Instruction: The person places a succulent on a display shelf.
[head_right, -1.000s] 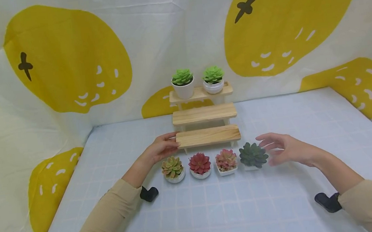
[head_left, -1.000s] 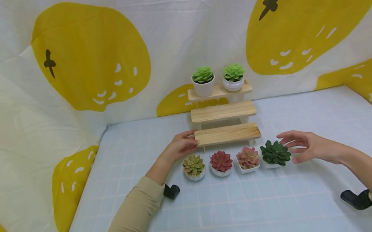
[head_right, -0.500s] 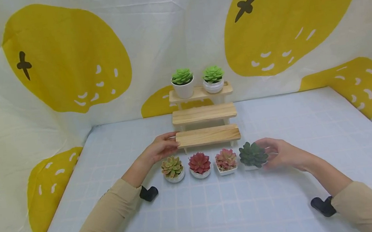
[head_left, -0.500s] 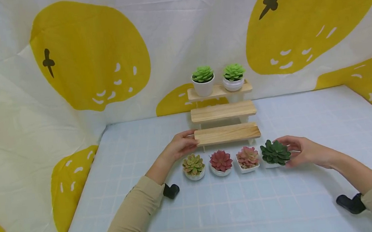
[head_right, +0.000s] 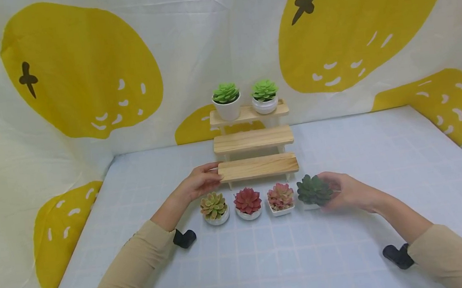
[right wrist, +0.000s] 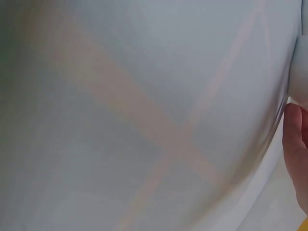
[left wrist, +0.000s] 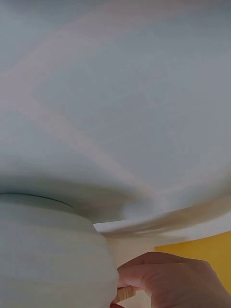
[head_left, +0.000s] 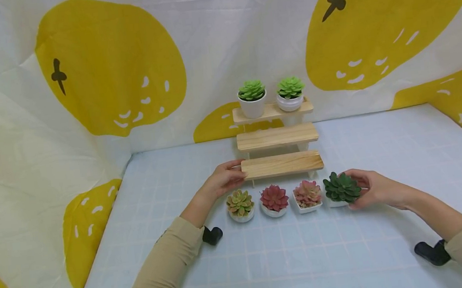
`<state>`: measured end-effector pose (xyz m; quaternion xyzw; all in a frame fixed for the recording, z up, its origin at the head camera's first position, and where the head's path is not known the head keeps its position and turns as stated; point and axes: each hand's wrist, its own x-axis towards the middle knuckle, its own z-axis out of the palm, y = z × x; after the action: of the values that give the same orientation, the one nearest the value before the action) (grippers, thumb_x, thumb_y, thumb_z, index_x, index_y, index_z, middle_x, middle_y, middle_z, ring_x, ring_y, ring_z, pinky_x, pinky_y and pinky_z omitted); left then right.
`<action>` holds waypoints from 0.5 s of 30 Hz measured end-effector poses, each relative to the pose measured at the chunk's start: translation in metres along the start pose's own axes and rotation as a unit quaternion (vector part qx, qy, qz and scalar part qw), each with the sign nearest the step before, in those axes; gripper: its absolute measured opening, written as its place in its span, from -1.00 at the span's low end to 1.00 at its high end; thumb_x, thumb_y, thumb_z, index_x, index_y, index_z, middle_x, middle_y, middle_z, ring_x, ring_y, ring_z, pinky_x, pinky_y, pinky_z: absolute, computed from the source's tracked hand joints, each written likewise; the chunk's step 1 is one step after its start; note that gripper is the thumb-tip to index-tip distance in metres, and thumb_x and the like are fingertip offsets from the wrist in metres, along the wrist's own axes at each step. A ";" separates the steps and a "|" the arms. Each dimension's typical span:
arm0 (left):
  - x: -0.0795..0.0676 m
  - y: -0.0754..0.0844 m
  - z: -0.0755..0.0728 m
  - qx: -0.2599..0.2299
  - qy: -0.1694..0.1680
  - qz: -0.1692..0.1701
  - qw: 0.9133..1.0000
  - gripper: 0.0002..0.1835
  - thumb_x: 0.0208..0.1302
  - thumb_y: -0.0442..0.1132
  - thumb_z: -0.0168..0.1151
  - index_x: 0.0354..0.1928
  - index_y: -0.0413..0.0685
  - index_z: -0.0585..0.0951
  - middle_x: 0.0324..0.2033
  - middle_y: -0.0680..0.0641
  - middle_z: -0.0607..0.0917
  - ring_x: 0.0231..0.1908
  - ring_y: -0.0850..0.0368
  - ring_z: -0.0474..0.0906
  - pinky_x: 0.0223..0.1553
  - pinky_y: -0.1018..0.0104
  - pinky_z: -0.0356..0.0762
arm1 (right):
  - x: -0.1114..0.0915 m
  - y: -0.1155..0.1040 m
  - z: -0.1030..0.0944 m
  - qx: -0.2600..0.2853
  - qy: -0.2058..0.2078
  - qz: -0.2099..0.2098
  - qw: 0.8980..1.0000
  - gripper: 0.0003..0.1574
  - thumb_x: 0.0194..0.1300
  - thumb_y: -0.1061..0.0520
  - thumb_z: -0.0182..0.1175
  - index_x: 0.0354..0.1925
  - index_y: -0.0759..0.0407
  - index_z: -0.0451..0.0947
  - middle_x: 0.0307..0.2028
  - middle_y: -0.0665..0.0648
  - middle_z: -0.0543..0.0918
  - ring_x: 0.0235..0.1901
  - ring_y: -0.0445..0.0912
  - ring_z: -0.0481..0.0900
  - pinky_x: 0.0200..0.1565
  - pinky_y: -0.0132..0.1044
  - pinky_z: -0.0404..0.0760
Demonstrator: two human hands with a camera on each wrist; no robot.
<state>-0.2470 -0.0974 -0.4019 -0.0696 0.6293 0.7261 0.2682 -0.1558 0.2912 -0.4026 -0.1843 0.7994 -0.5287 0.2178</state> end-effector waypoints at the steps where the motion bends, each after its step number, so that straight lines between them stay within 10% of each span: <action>1: 0.000 0.000 0.000 -0.001 0.001 -0.001 1.000 -0.40 0.19 -0.56 0.10 0.31 -0.15 0.34 0.18 -0.26 0.44 -0.14 0.08 0.48 -0.16 0.31 0.50 | 0.000 0.000 0.000 0.004 0.000 0.000 1.000 -0.15 -0.05 0.34 0.40 0.17 0.41 0.20 -0.02 -0.07 0.54 -0.05 -0.30 0.49 -0.11 -0.35 0.54; 15: -0.001 0.001 0.001 0.005 -0.001 0.004 1.000 -0.39 0.19 -0.57 0.09 0.31 -0.19 0.31 0.20 -0.28 0.41 -0.11 0.06 0.47 0.04 0.17 0.43 | 0.000 0.000 0.003 0.040 0.009 0.009 0.999 -0.26 -0.06 0.38 0.38 0.09 0.21 0.30 -0.05 -0.03 0.56 -0.08 -0.22 0.53 -0.12 -0.31 0.55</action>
<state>-0.2462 -0.0969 -0.4007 -0.0650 0.6328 0.7240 0.2668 -0.1541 0.2888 -0.4038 -0.1635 0.7814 -0.5597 0.2222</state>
